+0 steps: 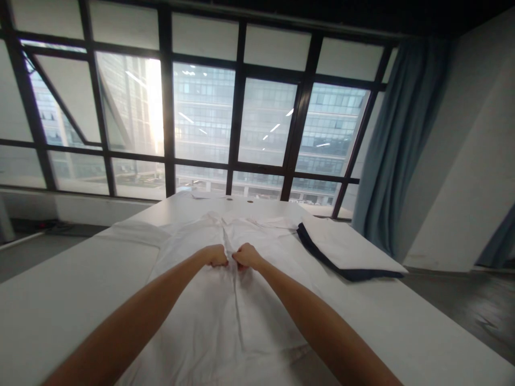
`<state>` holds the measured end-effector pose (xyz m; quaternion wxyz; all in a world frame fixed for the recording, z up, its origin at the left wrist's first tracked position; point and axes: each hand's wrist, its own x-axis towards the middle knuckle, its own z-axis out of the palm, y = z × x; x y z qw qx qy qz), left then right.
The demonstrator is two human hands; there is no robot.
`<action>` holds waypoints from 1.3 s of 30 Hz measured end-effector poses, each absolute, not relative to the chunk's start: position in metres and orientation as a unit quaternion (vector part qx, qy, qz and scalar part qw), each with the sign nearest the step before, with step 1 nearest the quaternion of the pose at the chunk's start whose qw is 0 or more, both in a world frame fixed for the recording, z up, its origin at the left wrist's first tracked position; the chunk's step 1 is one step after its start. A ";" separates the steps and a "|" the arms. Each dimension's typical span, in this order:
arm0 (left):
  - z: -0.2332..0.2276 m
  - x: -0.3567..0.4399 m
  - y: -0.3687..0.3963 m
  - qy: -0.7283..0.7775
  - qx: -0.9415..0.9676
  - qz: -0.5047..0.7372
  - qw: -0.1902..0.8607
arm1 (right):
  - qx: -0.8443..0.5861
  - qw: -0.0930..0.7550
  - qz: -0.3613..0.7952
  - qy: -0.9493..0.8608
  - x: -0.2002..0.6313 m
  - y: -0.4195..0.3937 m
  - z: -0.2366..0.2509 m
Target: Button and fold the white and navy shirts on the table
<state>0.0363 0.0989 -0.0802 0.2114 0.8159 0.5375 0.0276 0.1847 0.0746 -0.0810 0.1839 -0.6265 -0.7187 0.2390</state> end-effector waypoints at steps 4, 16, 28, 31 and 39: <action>-0.078 0.036 0.088 0.562 0.784 0.033 0.261 | -0.590 0.264 0.384 -0.659 0.189 0.070 -0.085; -0.108 0.023 0.071 0.440 0.804 0.264 0.301 | -0.493 0.393 0.421 -0.652 0.198 0.052 -0.112; -0.108 0.028 0.071 0.438 0.813 0.258 0.284 | -0.472 0.345 0.512 -0.630 0.202 0.062 -0.108; -0.107 0.029 0.070 0.443 0.816 0.252 0.272 | -0.481 0.329 0.487 -0.650 0.201 0.066 -0.108; -0.103 0.030 0.066 0.464 0.819 0.239 0.237 | -0.503 0.326 0.409 -0.688 0.197 0.065 -0.107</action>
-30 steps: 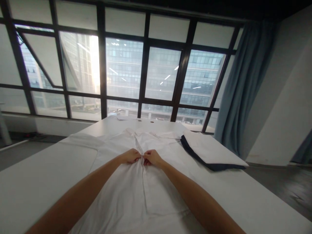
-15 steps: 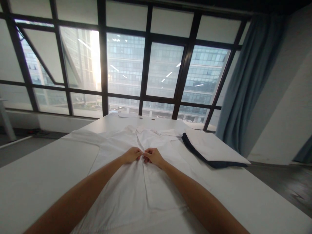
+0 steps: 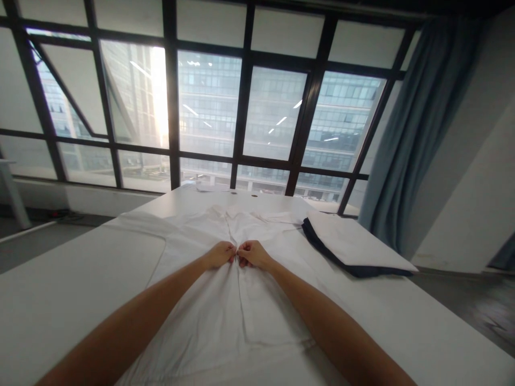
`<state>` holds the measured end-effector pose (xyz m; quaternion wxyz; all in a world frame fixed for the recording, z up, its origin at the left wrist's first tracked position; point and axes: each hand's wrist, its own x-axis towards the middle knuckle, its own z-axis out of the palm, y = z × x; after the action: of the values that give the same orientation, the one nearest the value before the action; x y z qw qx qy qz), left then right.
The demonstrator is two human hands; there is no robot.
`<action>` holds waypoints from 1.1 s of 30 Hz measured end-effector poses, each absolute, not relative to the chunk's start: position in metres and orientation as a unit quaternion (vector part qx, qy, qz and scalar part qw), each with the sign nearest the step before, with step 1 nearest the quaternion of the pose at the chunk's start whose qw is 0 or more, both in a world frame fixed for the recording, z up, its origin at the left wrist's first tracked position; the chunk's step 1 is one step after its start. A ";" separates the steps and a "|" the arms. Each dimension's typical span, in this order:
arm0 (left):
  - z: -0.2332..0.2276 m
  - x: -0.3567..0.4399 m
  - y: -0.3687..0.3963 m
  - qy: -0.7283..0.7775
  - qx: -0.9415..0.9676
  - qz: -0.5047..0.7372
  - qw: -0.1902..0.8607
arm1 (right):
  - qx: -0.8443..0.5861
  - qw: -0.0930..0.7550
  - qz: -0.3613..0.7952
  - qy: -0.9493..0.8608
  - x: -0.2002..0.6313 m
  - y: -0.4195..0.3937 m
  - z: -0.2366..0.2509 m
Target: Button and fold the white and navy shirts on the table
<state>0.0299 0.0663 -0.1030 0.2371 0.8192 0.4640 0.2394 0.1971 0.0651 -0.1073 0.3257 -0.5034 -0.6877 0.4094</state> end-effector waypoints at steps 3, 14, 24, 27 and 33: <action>-0.104 0.031 0.067 0.480 0.804 0.241 0.255 | -0.514 0.335 0.335 -0.715 0.196 0.064 -0.109; -0.104 0.037 0.071 0.537 0.783 0.235 0.209 | -0.524 0.332 0.308 -0.722 0.193 0.065 -0.112; -0.101 0.024 0.058 0.554 0.810 0.190 -0.011 | -0.565 0.270 0.359 -0.692 0.194 0.067 -0.105; -0.107 0.019 0.057 0.531 0.832 0.163 -0.004 | -0.575 0.252 0.291 -0.722 0.197 0.063 -0.105; -0.117 0.010 0.048 0.467 0.880 0.085 0.011 | -0.587 0.144 0.323 -0.728 0.200 0.043 -0.092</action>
<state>0.0099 0.0479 -0.1166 0.0109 0.8801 0.4671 0.0849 0.2002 0.0425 -0.0919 0.1436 -0.5871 -0.7282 0.3232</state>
